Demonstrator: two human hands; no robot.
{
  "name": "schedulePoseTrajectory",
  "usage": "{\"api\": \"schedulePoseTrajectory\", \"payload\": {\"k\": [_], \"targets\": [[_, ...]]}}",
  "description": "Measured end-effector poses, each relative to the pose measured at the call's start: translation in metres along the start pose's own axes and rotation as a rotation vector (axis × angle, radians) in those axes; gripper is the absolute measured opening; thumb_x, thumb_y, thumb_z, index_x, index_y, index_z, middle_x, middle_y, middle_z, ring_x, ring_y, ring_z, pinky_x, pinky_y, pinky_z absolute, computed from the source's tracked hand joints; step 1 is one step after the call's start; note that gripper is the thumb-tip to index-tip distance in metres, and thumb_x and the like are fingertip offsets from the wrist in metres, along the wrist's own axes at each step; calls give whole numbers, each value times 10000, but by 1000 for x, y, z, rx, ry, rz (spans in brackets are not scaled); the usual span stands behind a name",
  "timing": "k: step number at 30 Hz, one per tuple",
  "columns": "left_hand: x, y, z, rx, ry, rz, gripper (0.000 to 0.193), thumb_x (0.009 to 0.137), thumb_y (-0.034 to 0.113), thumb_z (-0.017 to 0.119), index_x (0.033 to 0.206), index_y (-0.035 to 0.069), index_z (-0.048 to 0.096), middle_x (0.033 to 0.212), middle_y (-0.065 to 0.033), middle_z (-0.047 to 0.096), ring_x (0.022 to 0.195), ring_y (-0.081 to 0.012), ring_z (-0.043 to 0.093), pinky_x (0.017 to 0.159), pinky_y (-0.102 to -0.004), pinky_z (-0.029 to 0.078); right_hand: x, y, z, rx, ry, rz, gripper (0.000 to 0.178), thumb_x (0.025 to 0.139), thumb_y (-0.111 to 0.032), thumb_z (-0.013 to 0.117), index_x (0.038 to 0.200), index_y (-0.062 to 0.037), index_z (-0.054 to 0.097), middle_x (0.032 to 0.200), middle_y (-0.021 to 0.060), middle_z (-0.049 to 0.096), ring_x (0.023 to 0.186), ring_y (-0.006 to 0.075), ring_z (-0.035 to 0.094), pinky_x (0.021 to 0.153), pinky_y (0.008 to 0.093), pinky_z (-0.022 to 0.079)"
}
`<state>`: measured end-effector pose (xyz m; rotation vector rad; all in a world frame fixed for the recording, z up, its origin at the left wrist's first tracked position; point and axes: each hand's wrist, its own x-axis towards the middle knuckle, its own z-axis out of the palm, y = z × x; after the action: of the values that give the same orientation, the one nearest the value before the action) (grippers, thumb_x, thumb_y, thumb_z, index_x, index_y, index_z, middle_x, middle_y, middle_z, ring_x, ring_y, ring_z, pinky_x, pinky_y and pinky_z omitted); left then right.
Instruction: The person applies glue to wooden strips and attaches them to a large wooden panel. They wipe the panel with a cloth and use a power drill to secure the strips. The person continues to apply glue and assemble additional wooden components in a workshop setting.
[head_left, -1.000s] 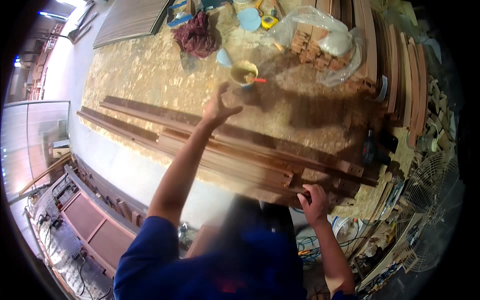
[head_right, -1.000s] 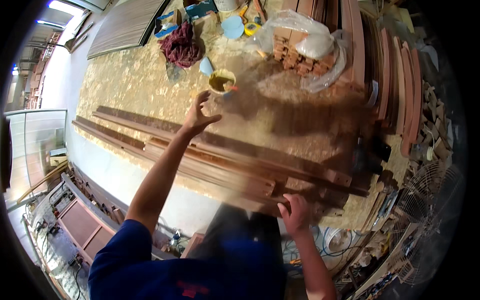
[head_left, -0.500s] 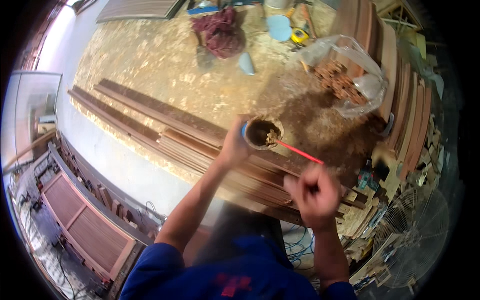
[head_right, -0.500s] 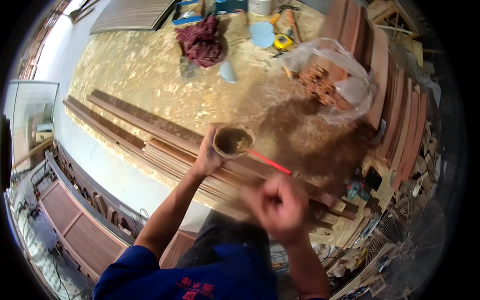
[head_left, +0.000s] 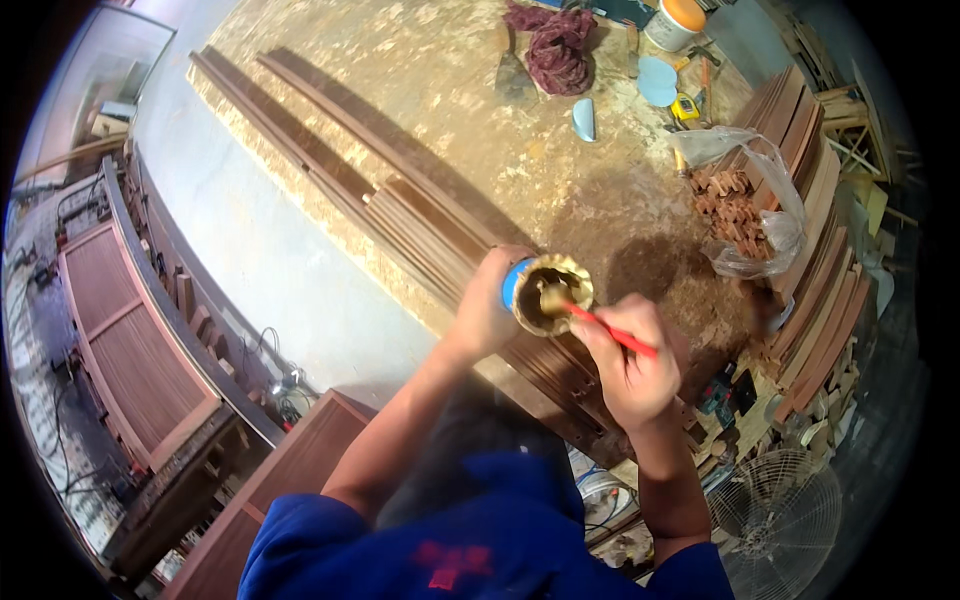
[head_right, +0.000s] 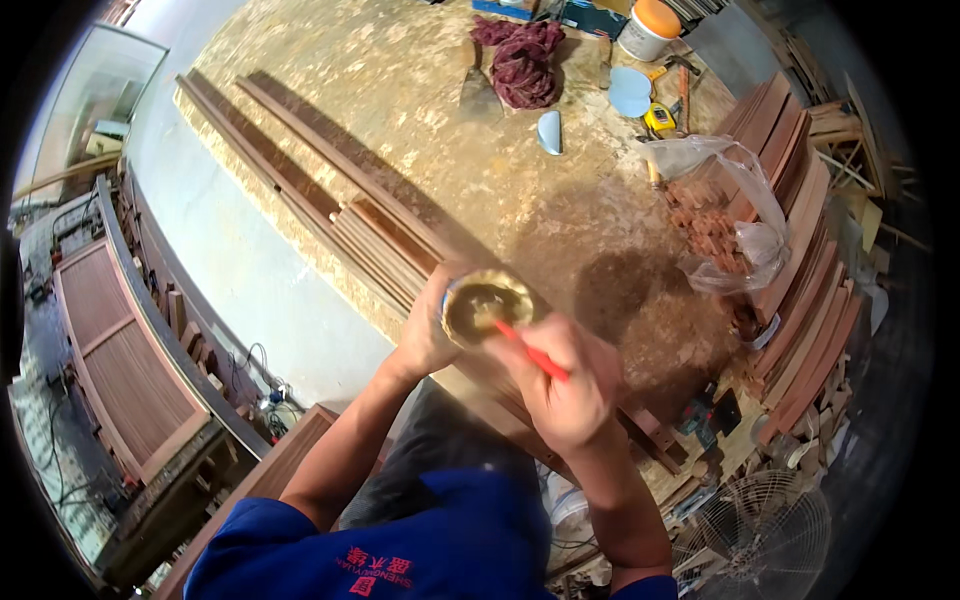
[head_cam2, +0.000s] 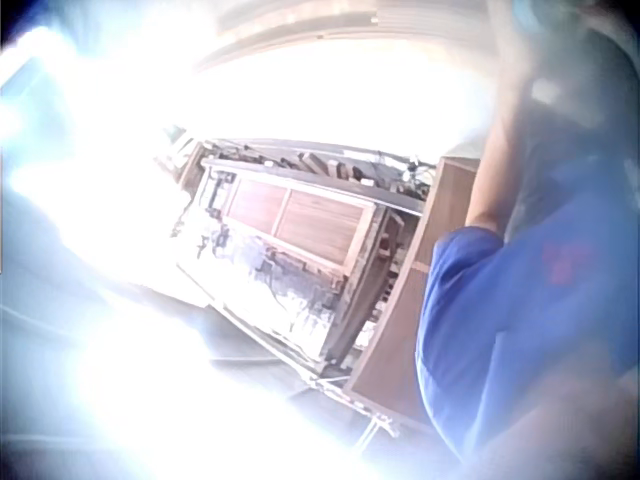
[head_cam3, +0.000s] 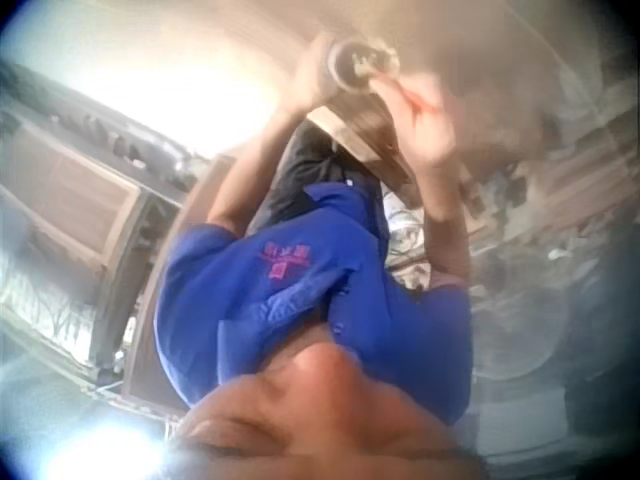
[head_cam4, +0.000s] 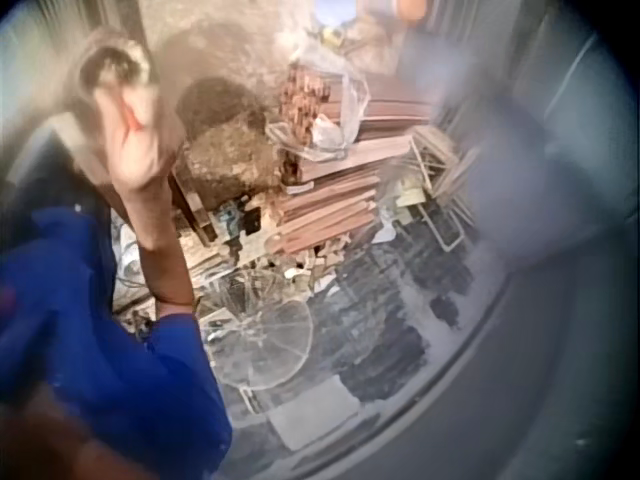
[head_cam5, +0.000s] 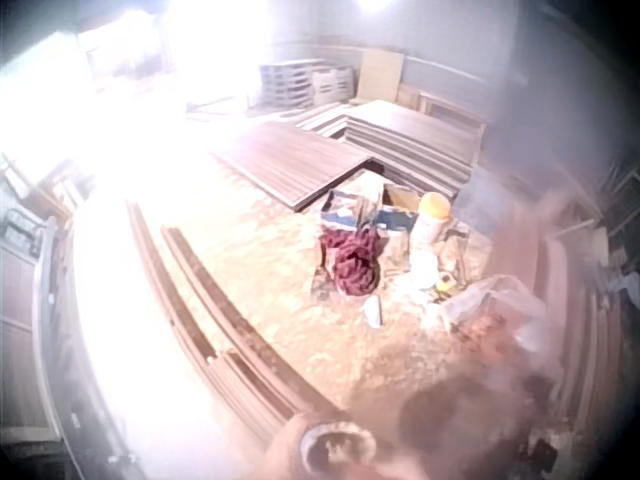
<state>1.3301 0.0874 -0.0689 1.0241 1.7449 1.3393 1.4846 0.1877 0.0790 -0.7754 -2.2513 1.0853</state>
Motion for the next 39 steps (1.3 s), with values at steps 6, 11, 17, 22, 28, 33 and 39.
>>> {"api": "schedulePoseTrajectory", "payload": {"k": [6, 11, 17, 22, 28, 33, 39], "targets": [[-49, 7, 8, -22, 147, -106, 545, 770, -18, 799, 1256, 60, 565, 1144, -170, 640, 1086, -341, 645, 937, -394, 511, -19, -7, 0, -54, -228, -127, 172, 887, -8, 752, 1007, -37, 632, 889, 144, 689, 752, 308, 695, 649, 362, 547], [-76, 15, 8, 78, 138, -51, 597, 726, -8, 823, 1257, 63, 561, 1138, -168, 629, 1092, -351, 630, 938, -406, 507, -52, -13, -24, 145, -28, 92, 155, 923, -26, 741, 942, -5, 589, 832, 99, 673, 673, 178, 654, 619, 302, 517], [-85, 6, -10, -26, 153, -117, 592, 733, -1, 815, 1257, 56, 546, 1158, -178, 633, 1105, -354, 633, 938, -405, 509, -46, -7, -50, 330, -31, 289, 115, 968, 48, 598, 1068, 50, 655, 963, 118, 667, 723, 112, 639, 657, 244, 537], [-79, 1, -39, -13, 105, -210, 677, 714, -9, 856, 1300, 53, 523, 1190, -113, 640, 1150, -234, 622, 991, -369, 490, -32, 6, -44, 343, -44, 263, 74, 975, 8, 634, 1039, 46, 631, 934, 126, 675, 715, 136, 667, 661, 266, 574], [-75, -26, -64, -183, 182, -240, 768, 710, -58, 819, 1396, 40, 489, 1236, -70, 641, 1169, -199, 602, 1031, -351, 475, -11, 17, -29, 371, -39, 345, 104, 1002, -86, 638, 1042, 4, 605, 853, 113, 698, 700, 154, 674, 691, 287, 570], [-88, -70, -87, -199, 245, -316, 835, 746, -21, 827, 1480, 55, 437, 1297, -100, 617, 1241, -228, 588, 1080, -369, 470, 1, 32, -12, 486, 12, 413, 79, 1012, -78, 621, 1012, -3, 596, 831, 115, 701, 676, 159, 679, 657, 290, 573], [-122, -71, -121, -248, 268, -434, 799, 746, -36, 813, 1452, 3, 442, 1278, -102, 622, 1185, -200, 607, 1047, -339, 478, 4, 74, 56, 340, 142, 403, 87, 1024, -53, 596, 958, -7, 566, 805, 128, 702, 637, 154, 672, 603, 276, 578]]}}
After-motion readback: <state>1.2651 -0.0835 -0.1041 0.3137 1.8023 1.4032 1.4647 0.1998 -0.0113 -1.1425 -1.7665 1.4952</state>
